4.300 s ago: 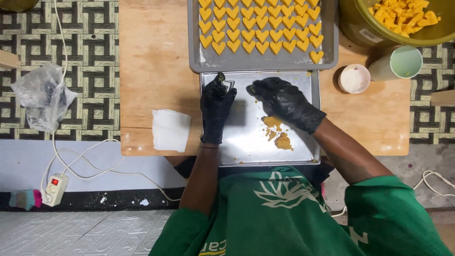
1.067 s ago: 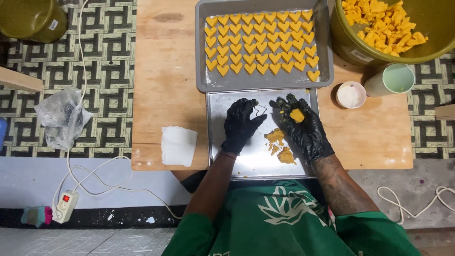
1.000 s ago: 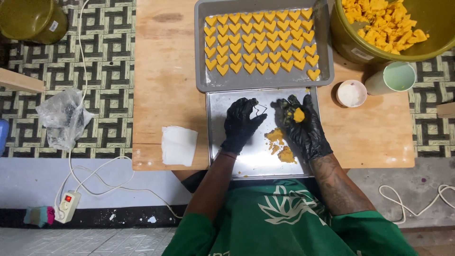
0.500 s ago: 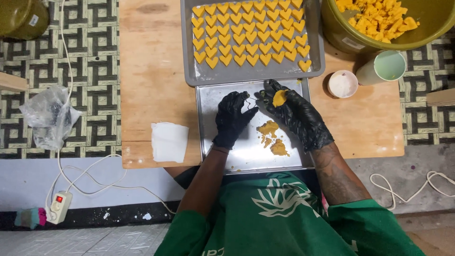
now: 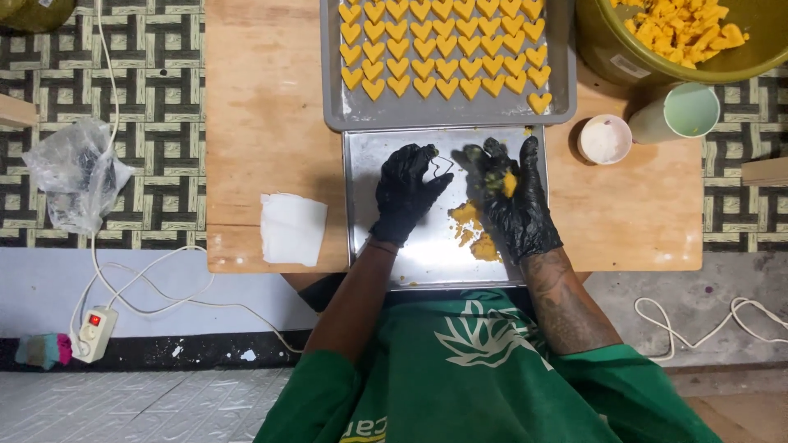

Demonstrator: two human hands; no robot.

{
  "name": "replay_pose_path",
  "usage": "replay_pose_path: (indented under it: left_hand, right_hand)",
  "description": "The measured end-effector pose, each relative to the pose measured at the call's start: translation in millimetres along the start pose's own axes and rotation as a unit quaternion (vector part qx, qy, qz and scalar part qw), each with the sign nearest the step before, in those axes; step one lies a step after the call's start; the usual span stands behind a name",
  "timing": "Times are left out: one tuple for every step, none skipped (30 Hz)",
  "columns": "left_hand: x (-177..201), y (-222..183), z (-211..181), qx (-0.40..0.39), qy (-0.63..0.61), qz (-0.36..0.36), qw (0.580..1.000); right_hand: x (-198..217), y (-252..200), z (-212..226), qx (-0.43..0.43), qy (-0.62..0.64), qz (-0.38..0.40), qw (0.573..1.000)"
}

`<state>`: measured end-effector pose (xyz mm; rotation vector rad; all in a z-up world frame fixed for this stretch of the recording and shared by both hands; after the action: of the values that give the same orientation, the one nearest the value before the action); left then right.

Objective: Shaping small pieces of yellow dough into heart shapes by hand and arranging them on a baking tray.

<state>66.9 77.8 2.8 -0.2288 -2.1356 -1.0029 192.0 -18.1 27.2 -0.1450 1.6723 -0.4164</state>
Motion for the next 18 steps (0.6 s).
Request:
replay_pose_path:
  left_hand:
    - [6.1, 0.3, -1.1, 0.002, 0.002, 0.001, 1.000]
    - [7.7, 2.9, -2.2, 0.004, -0.004, 0.018, 1.000]
    - [9.4, 5.5, -3.6, 0.007, -0.010, 0.035, 0.999]
    - [8.4, 6.1, -3.3, 0.006, -0.010, 0.034, 0.999]
    - [9.9, 6.8, -4.6, -0.001, 0.002, 0.019, 1.000]
    - [11.5, 4.8, -7.1, -0.009, 0.014, 0.007, 1.000]
    - [12.7, 3.8, -8.2, -0.009, 0.013, 0.008, 1.000]
    - [13.6, 4.3, -8.4, -0.006, 0.011, 0.010, 1.000]
    - [14.6, 4.9, -8.6, -0.004, 0.009, 0.012, 1.000]
    - [15.9, 4.2, -9.6, -0.003, 0.009, 0.011, 1.000]
    - [17.3, 3.6, -11.2, -0.005, 0.003, 0.011, 1.000]
    - [19.8, 5.8, -10.7, -0.008, -0.002, 0.009, 1.000]
    - [20.7, 9.0, -8.9, -0.007, 0.001, 0.006, 1.000]
    - [20.8, 8.2, -9.4, -0.007, -0.007, 0.006, 1.000]
    - [20.6, 7.3, -10.0, -0.007, -0.014, 0.006, 1.000]
    - [18.6, 6.6, -9.6, -0.007, -0.013, 0.004, 1.000]
    - [15.8, 6.0, -8.4, -0.003, -0.005, 0.006, 1.000]
    - [13.5, 2.3, -7.7, 0.002, 0.003, 0.011, 1.000]
  right_hand:
    - [17.2, 4.7, 5.5, -0.002, 0.000, -0.002, 1.000]
    - [41.3, 9.9, 18.0, 0.025, -0.011, -0.043, 0.999]
    - [64.8, 14.0, 30.9, 0.053, -0.022, -0.085, 0.995]
    - [68.2, 16.9, 34.3, 0.053, -0.023, -0.084, 0.995]
    - [67.2, 20.6, 36.4, 0.045, -0.030, -0.060, 0.997]
    - [68.3, 21.1, 38.2, 0.039, -0.035, -0.039, 0.998]
    - [69.8, 19.6, 39.1, 0.040, -0.035, -0.040, 0.998]
    - [63.5, 19.9, 37.8, 0.029, -0.044, -0.006, 0.999]
    - [57.1, 19.6, 36.2, 0.019, -0.053, 0.028, 0.998]
    - [33.3, 9.1, 23.5, 0.018, -0.054, 0.028, 0.998]
    - [14.5, -1.5, 13.2, 0.030, -0.085, 0.000, 0.996]
    - [-6.6, -9.5, 2.0, 0.040, -0.116, -0.025, 0.992]
    - [1.3, 2.3, 7.6, 0.038, -0.118, -0.022, 0.992]
    - [4.6, 10.5, 8.4, 0.015, -0.089, 0.019, 0.996]
    - [8.0, 18.0, 10.0, -0.007, -0.060, 0.060, 0.996]
    - [20.1, 24.5, 17.8, -0.008, -0.061, 0.061, 0.996]
    - [33.6, 31.4, 27.5, 0.003, -0.122, 0.055, 0.991]
    - [49.3, 35.8, 36.5, 0.014, -0.181, 0.046, 0.982]
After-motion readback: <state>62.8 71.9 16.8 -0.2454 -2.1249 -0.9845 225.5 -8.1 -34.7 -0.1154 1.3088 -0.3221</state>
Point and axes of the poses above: each hand's wrist, its own y-axis towards the middle knuckle, its own x-axis out of the back of the hand, z = x × y, the point moved 10 cm from there along y, towards the middle knuckle, and after that the axes turned 12 degrees about y, right-handed, at the moved point
